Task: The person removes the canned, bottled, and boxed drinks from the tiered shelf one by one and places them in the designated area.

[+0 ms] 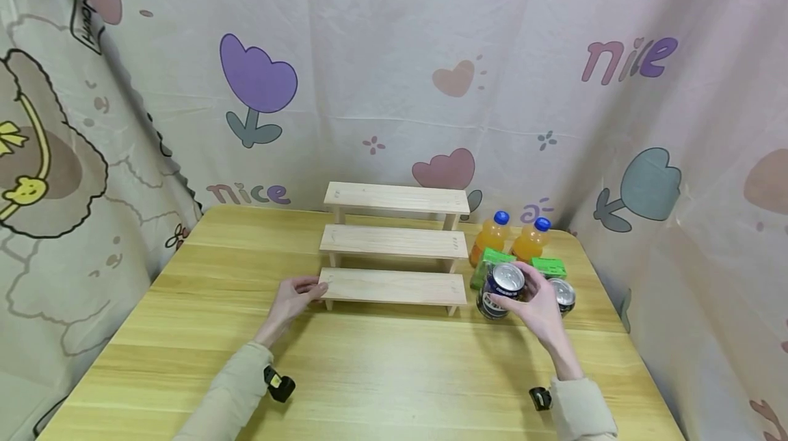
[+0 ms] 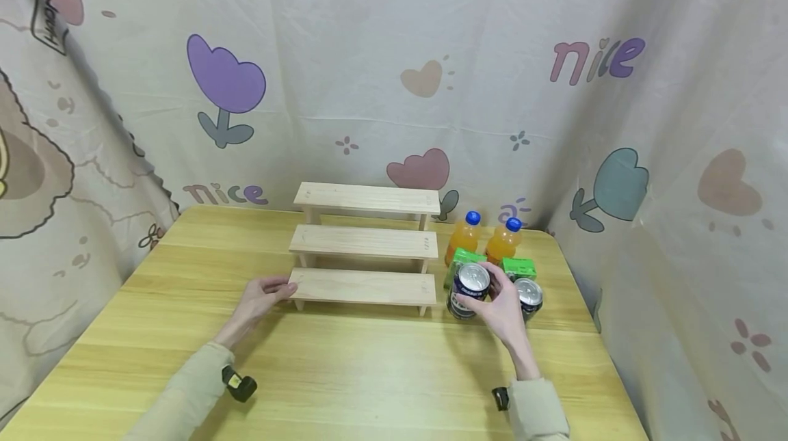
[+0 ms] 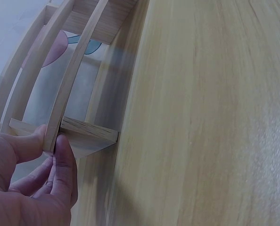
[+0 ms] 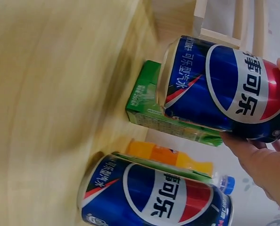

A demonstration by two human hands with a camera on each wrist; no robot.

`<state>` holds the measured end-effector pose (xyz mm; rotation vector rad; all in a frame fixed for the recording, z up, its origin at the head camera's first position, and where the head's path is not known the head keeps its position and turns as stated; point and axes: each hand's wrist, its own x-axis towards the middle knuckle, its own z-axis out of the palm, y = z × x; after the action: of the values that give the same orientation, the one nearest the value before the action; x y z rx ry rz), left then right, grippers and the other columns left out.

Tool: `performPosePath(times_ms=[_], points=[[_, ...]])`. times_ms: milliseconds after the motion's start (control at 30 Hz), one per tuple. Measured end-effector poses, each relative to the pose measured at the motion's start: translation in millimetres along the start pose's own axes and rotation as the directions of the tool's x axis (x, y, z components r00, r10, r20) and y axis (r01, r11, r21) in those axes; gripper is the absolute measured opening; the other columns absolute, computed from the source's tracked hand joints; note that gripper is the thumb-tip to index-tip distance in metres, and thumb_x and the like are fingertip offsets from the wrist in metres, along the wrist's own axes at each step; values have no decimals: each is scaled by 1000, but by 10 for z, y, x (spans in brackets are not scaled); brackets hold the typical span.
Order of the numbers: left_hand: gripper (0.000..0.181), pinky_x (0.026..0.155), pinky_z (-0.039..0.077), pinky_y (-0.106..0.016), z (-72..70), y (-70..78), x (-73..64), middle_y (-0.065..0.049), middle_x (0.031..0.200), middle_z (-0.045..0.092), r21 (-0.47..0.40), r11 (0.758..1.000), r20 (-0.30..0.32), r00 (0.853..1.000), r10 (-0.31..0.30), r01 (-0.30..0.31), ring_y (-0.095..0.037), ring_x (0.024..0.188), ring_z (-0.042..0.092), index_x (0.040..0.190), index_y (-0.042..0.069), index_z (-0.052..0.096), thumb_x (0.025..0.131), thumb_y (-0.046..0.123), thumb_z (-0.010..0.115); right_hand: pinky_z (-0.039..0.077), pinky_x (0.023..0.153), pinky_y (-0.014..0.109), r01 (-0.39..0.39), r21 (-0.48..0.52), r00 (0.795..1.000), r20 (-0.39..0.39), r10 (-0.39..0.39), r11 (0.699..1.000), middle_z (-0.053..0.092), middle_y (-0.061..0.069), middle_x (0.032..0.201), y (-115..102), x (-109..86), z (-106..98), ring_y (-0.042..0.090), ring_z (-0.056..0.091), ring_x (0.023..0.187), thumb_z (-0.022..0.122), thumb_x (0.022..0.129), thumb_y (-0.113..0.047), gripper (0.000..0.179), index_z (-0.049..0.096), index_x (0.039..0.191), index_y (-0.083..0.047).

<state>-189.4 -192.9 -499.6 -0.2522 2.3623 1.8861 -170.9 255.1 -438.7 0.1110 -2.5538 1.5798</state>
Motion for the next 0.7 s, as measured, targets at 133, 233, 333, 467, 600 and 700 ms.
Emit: performPosePath(times_ms=[133,233,333,467,600,700], points=[[47,75,57,-21,-1,10,-6,-23,107,74,4,1000,-1,1000,2,-2,-9,76,70,130,-16,55,96,12,68,45,90,5,-43,-12,999,4,43,999,58,23,139,49,-11,14,-12,54,104,87,76,-8,76,49,141,0],[46,76,57,-22,0,16,-10,-22,107,74,3,1000,-9,1000,-7,7,-9,77,70,130,-16,55,96,12,69,45,89,6,-78,-17,997,14,78,997,57,22,141,72,-20,30,-3,57,109,87,77,-10,77,47,142,-1],[46,77,56,-21,4,12,-4,-21,107,74,1,1000,-10,1000,-19,19,-8,77,69,130,-15,55,96,12,69,44,90,6,-104,-16,994,24,104,994,55,22,144,104,-28,46,13,57,121,86,78,-9,78,45,144,-1],[46,75,57,-20,14,6,8,-21,107,74,-10,1000,-4,1000,-18,18,-6,75,68,131,-16,55,96,11,68,41,90,3,-121,-1,992,25,121,993,52,23,146,153,-33,58,32,53,132,85,78,-6,79,43,145,0],[45,74,56,-18,15,-2,13,-20,105,74,-18,1000,-5,1000,-14,14,-3,74,67,130,-17,54,96,9,67,38,90,1,-132,18,991,28,132,991,51,24,147,179,-28,65,37,50,136,85,78,-4,79,42,144,2],[45,74,56,-17,11,-6,16,-22,106,74,-24,1000,-1,1000,-7,7,-2,73,67,131,-18,53,96,8,66,38,91,1,-141,30,990,33,140,990,50,25,147,184,-21,73,38,50,137,85,77,-3,79,42,144,2]])
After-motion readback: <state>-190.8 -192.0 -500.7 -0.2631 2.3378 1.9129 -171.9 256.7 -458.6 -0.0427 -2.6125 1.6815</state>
